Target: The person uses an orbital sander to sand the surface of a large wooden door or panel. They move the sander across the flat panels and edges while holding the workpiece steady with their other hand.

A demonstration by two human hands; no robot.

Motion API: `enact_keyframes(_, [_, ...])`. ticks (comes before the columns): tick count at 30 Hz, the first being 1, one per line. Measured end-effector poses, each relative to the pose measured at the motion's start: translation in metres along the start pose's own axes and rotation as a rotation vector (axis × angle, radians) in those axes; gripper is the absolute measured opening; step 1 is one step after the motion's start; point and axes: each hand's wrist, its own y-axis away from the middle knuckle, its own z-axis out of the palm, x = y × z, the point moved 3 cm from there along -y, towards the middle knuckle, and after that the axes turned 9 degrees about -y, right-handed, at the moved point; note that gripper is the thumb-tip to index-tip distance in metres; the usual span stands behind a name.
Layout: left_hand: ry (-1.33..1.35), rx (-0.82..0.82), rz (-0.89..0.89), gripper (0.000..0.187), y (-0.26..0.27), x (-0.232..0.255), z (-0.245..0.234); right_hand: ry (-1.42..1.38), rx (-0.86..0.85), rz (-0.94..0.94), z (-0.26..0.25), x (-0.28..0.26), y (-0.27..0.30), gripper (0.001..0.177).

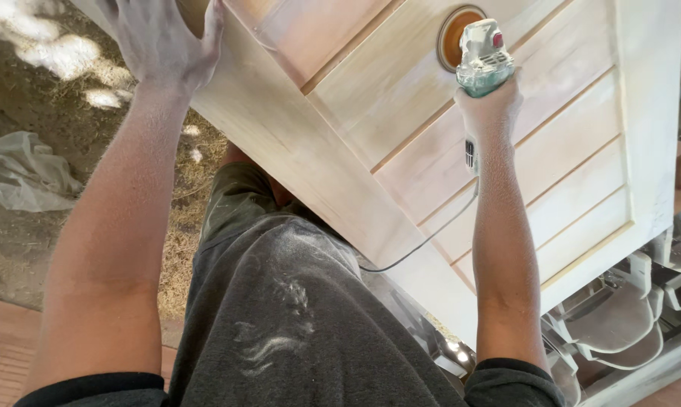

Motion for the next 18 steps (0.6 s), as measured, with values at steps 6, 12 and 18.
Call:
enact_keyframes(6, [0.02, -0.093, -0.038, 0.08, 0.002, -0.001, -0.006, -0.045, 0.078, 0.008, -0.011, 0.021, -0.031, 0.067])
enact_keyframes(12, [-0.1, 0.092, 0.062, 0.084, -0.002, -0.003, -0.005, -0.136, 0.081, -0.102, -0.005, 0.023, -0.017, 0.071])
enact_keyframes(18, [0.083, -0.262, -0.12, 0.091, -0.017, -0.019, 0.002, -0.072, -0.116, -0.155, 0.053, 0.014, 0.083, 0.071])
